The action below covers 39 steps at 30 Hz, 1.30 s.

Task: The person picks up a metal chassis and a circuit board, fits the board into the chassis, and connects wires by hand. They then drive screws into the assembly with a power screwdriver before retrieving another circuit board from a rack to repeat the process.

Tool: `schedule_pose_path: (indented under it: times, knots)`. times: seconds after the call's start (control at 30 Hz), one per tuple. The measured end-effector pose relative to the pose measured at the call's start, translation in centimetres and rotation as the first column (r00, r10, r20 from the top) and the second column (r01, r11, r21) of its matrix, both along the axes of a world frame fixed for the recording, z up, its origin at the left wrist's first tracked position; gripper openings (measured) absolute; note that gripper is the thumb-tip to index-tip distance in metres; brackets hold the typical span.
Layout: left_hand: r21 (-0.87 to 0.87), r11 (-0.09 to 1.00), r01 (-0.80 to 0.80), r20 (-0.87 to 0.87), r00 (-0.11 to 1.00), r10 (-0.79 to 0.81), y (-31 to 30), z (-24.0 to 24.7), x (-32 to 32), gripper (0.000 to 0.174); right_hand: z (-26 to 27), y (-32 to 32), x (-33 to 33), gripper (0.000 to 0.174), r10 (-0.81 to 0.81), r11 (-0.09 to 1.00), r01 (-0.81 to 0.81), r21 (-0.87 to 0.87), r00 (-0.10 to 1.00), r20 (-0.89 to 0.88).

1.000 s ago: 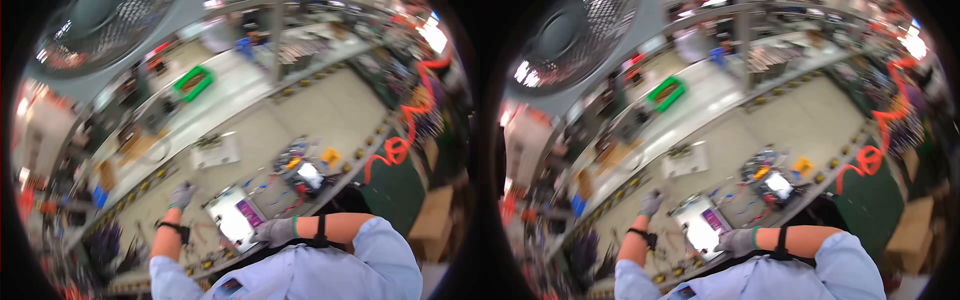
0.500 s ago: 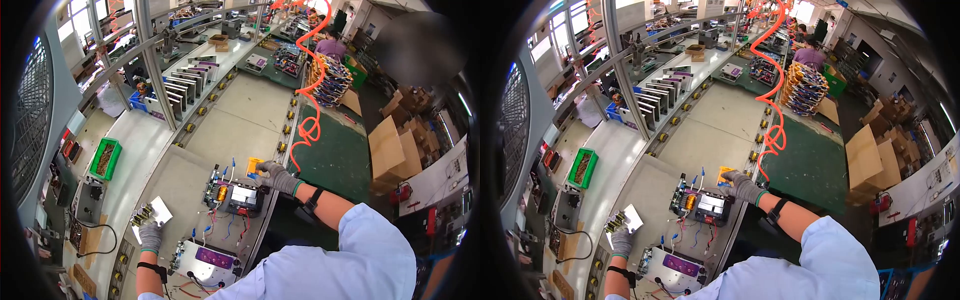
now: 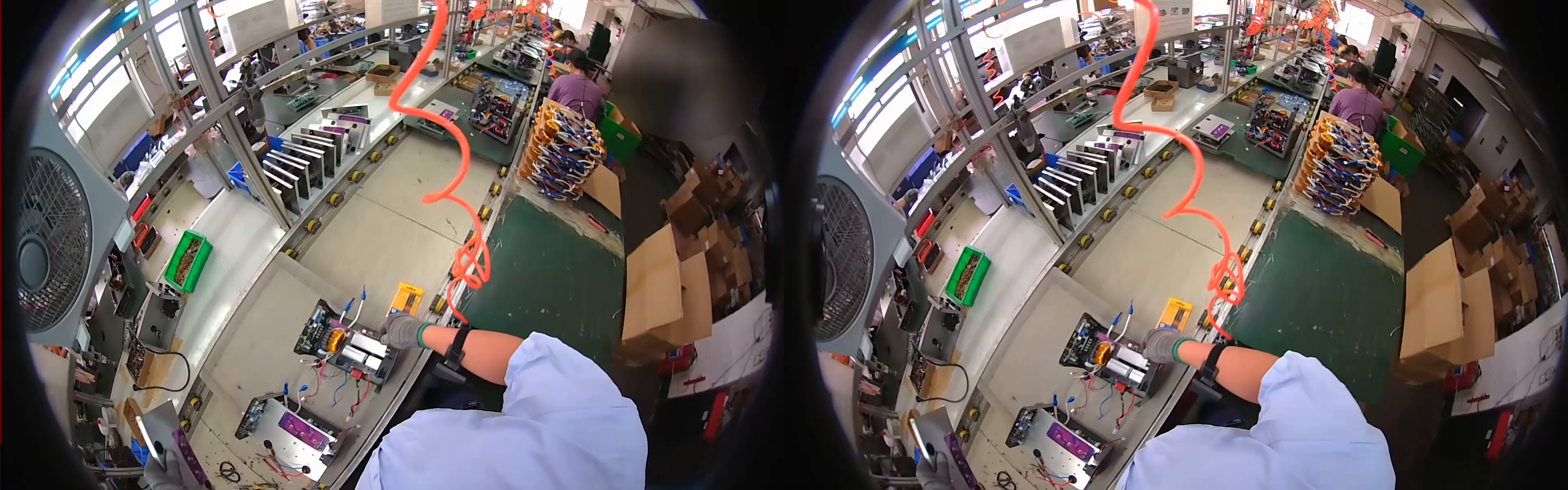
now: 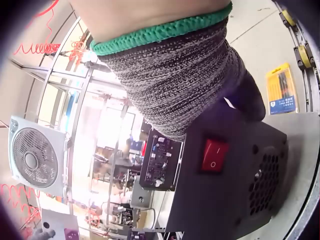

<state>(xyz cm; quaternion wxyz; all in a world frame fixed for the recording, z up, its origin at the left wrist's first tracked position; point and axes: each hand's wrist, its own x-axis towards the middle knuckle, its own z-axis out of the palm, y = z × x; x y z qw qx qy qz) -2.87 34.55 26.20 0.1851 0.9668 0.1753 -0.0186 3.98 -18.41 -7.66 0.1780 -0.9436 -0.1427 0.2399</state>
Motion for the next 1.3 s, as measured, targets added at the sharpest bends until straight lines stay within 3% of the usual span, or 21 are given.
schedule_pose_path:
  times: [0.03, 0.07, 0.13, 0.17, 0.2, 0.3, 0.33, 0.37, 0.4, 0.5, 0.57, 0.67, 0.7, 0.77, 0.83, 0.9, 0.93, 0.97, 1.07, 1.1, 1.3]
  knots:
    - [-0.198, 0.979, 0.043, 0.181, 0.983, -0.007, -0.4, -0.3, -1.6, 0.035, -0.2, 0.1, 0.2, 0.026, -0.091, 0.993, 0.095, 0.071, 0.994, -0.063]
    - [-0.193, 0.981, 0.034, 0.181, 0.983, 0.002, -1.9, -0.3, -1.9, 0.035, 1.3, 0.3, 0.2, 0.029, -0.158, 0.969, 0.175, 0.173, 0.982, -0.108]
    - [-0.115, 0.954, 0.277, 0.264, 0.934, -0.239, -5.3, -0.4, -2.3, 0.035, 2.2, -0.1, -0.3, 0.031, -0.19, 0.93, 0.235, 0.281, 0.965, -0.18]
    - [-0.408, 0.895, 0.178, 0.193, 0.975, -0.105, -11.6, 1.4, -2.3, 0.039, 1.9, -0.2, -0.5, 0.035, -0.195, 0.907, 0.224, 0.355, 0.974, -0.116]
    - [-0.618, 0.746, 0.246, 0.245, 0.963, -0.115, -9.9, -2.3, -1.4, 0.04, 1.6, -0.1, -0.5, 0.038, -0.187, 0.883, 0.193, 0.427, 0.981, -0.058]
    - [-0.699, 0.713, 0.061, 0.136, 0.99, 0.049, -18.4, -4.6, -0.1, 0.038, 0.0, -0.7, -0.2, 0.046, -0.199, 0.789, 0.297, 0.538, 0.952, -0.235]
    - [-0.733, 0.679, 0.041, 0.03, 0.999, -0.028, -19.7, -6.0, 1.0, 0.034, 0.4, -0.9, -0.4, 0.046, -0.244, 0.699, 0.412, 0.585, 0.906, -0.347]
    - [-0.585, 0.81, 0.044, 0.09, 0.996, 0.011, -22.1, -7.7, 1.3, 0.033, -1.1, -1.0, -0.4, 0.046, -0.256, 0.571, 0.482, 0.665, 0.874, -0.413]
    - [-0.721, 0.692, 0.045, 0.029, 0.999, -0.036, -23.6, -9.2, 2.4, 0.036, 0.8, -1.2, -0.6, 0.046, -0.279, 0.472, 0.533, 0.702, 0.846, -0.455]
    - [-0.867, 0.493, 0.065, 0.082, 0.997, 0.012, -26.8, -16.1, 3.6, 0.036, 2.1, -2.5, -0.4, 0.044, -0.342, 0.548, 0.517, 0.658, 0.856, -0.388]
    - [-0.844, 0.529, 0.083, 0.117, 0.993, 0.032, -27.1, -18.9, 3.8, 0.037, 1.9, -2.7, 0.9, 0.051, -0.277, 0.62, 0.474, 0.625, 0.878, -0.391]
    - [-0.863, 0.505, -0.021, 0.068, 0.985, 0.157, -27.6, -18.7, 3.3, 0.038, 2.5, -1.8, 2.8, 0.058, -0.089, 0.887, 0.218, 0.408, 0.946, -0.311]
    - [-0.856, 0.518, -0.017, 0.072, 0.986, 0.151, -27.7, -18.3, 3.1, 0.038, 2.1, -1.5, 3.4, 0.058, -0.09, 0.879, 0.222, 0.421, 0.946, -0.311]
    - [-0.925, 0.368, -0.092, 0.012, 0.962, 0.272, -27.7, -17.4, 2.6, 0.041, 0.7, -0.8, 4.4, 0.051, 0.096, 0.925, 0.033, 0.379, 0.944, -0.315]
    - [-0.92, 0.381, -0.088, 0.022, 0.961, 0.275, -27.7, -16.9, 2.2, 0.043, 0.2, -1.0, 4.2, 0.036, 0.097, 0.894, 0.078, 0.441, 0.928, -0.36]
    - [-0.954, 0.279, -0.113, -0.023, 0.951, 0.308, -27.4, -17.6, 2.1, 0.044, -2.6, -1.1, 3.2, 0.032, 0.09, 0.596, 0.322, 0.735, 0.883, -0.46]
    - [-0.96, 0.235, -0.15, -0.059, 0.934, 0.353, -28.1, -17.5, 2.1, 0.046, -1.4, -1.5, 2.3, 0.024, 0.166, 0.405, 0.631, 0.662, 0.661, -0.732]
    - [-0.961, 0.235, -0.148, -0.058, 0.934, 0.352, -28.2, -18.3, 2.3, 0.046, -0.4, -1.6, 1.5, 0.024, 0.165, 0.404, 0.63, 0.663, 0.662, -0.731]
    - [-0.982, -0.138, -0.127, -0.171, 0.908, 0.383, -29.5, -20.6, 3.3, 0.049, -0.9, -1.1, -0.8, 0.024, 0.245, 0.244, 0.564, 0.789, 0.752, -0.613]
    - [-0.981, -0.145, -0.126, -0.173, 0.91, 0.378, -29.2, -22.1, 4.0, 0.049, 1.0, -1.2, -1.5, 0.027, 0.262, 0.174, 0.673, 0.719, 0.672, -0.693]
    - [-0.962, -0.216, -0.167, -0.245, 0.874, 0.419, -28.6, -27.2, 6.0, 0.045, 2.4, -2.1, -1.2, 0.033, 0.213, 0.107, 0.693, 0.713, 0.684, -0.698]
